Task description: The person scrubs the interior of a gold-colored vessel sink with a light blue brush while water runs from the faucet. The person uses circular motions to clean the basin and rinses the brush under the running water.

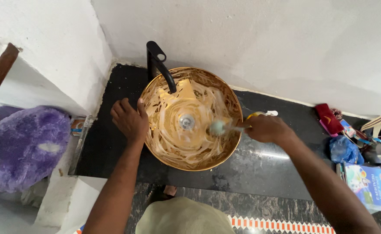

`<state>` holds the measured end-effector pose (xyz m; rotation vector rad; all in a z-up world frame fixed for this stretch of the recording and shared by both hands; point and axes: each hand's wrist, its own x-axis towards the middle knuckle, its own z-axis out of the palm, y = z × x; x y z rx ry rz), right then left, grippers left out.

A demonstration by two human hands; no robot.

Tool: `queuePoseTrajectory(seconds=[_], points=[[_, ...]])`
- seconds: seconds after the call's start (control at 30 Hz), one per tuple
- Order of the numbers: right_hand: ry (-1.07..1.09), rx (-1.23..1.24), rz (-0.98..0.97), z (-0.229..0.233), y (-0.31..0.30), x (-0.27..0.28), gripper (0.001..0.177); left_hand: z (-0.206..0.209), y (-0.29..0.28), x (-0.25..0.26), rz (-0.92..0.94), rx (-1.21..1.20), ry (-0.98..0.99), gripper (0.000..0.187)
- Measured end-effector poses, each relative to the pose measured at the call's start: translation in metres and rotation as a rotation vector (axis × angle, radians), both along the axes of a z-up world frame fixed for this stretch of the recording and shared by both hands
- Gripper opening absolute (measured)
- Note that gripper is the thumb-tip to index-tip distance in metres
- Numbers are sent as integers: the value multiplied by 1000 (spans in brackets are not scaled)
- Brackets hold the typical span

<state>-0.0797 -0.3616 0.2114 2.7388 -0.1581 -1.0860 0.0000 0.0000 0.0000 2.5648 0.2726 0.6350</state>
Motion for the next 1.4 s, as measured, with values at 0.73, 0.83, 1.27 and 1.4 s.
queuePoseTrajectory(seconds=[0.73, 0.83, 1.27, 1.4], points=[[-45, 212, 131, -21, 21, -13, 42, 12, -1, -2, 20, -22, -84, 46], [16, 103, -14, -22, 18, -18, 45, 11, -2, -2, 25, -28, -73, 46], [-24, 304, 92, -20, 40, -32, 47, 6, -2, -2, 20, -30, -52, 45], [-74, 412, 239, -34, 38, -35, 44, 8, -3, -3, 40, -18, -138, 42]])
